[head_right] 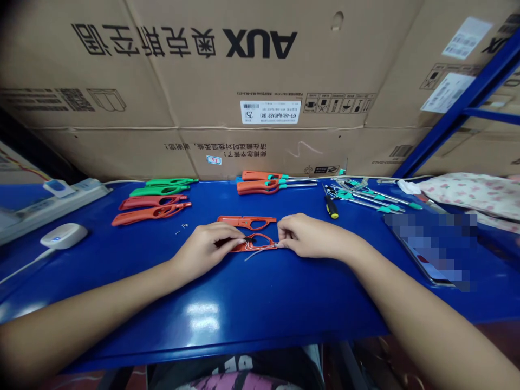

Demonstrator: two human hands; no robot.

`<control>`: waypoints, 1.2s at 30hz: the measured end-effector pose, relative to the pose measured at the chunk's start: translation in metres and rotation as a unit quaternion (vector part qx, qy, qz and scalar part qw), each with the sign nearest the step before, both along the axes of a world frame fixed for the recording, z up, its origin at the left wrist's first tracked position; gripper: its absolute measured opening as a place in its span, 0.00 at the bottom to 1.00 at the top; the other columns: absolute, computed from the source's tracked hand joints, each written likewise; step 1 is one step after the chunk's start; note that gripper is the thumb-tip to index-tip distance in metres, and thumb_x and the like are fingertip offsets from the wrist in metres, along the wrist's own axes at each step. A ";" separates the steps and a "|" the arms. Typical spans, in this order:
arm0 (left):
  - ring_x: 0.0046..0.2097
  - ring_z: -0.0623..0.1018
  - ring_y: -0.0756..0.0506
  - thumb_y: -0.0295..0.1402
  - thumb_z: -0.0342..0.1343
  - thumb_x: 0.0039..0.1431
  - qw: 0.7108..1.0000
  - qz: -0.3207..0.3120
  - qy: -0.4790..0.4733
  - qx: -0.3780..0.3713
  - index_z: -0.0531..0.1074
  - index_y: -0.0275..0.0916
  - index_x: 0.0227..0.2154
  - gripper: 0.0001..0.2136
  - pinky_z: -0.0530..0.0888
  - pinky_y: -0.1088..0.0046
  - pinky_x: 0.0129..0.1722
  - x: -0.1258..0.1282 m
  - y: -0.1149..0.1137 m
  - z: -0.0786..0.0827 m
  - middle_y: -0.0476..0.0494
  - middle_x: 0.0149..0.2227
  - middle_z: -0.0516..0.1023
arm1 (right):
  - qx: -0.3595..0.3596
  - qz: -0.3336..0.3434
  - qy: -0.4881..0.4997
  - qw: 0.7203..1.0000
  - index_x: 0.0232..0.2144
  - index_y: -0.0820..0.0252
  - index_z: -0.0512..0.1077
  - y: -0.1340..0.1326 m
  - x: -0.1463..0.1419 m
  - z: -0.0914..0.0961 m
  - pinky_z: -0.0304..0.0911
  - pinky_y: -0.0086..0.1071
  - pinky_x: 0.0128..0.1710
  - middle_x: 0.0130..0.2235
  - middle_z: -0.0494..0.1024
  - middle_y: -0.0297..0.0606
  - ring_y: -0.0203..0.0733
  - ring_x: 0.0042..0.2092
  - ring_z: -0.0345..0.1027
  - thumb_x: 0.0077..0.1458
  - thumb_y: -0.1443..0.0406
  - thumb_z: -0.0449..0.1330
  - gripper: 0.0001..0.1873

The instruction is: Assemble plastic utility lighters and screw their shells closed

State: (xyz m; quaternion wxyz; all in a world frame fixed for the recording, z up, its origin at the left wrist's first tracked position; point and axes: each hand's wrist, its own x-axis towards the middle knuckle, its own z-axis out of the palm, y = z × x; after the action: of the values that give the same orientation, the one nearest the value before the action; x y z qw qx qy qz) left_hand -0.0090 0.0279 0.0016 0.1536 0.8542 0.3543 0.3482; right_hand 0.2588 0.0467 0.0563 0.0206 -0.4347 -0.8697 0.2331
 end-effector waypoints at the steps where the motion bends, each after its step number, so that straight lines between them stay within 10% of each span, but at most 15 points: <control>1: 0.42 0.83 0.43 0.30 0.58 0.64 1.000 0.004 0.006 0.001 0.81 0.38 0.38 0.06 0.79 0.65 0.44 0.000 0.000 0.000 0.43 0.38 0.85 | 0.000 0.001 0.000 1.000 0.30 0.59 0.71 0.000 0.000 0.000 0.58 0.30 0.32 0.34 0.77 0.37 0.38 0.33 0.67 0.60 0.65 0.58 0.06; 27: 0.49 0.77 0.37 0.30 0.50 0.68 0.940 0.038 0.324 0.100 0.73 0.37 0.55 0.15 0.75 0.58 0.45 -0.002 -0.028 0.021 0.35 0.50 0.78 | -0.004 0.012 0.010 1.000 0.30 0.59 0.71 -0.001 0.000 0.003 0.56 0.30 0.30 0.31 0.75 0.36 0.36 0.30 0.64 0.60 0.63 0.58 0.08; 36: 0.49 0.74 0.40 0.31 0.48 0.71 0.985 -0.030 0.170 0.030 0.69 0.33 0.58 0.17 0.75 0.58 0.52 -0.003 -0.017 0.002 0.35 0.48 0.75 | 0.084 0.043 0.114 0.989 0.35 0.60 0.74 0.001 -0.010 -0.013 0.61 0.31 0.36 0.37 0.75 0.39 0.37 0.35 0.67 0.63 0.62 0.57 0.09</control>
State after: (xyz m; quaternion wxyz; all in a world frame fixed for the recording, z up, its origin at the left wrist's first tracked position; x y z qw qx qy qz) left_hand -0.0121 0.0109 0.0039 0.0760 0.9154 0.3387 0.2040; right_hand 0.2491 0.0479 0.0434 0.1464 -0.3637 -0.8961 0.2081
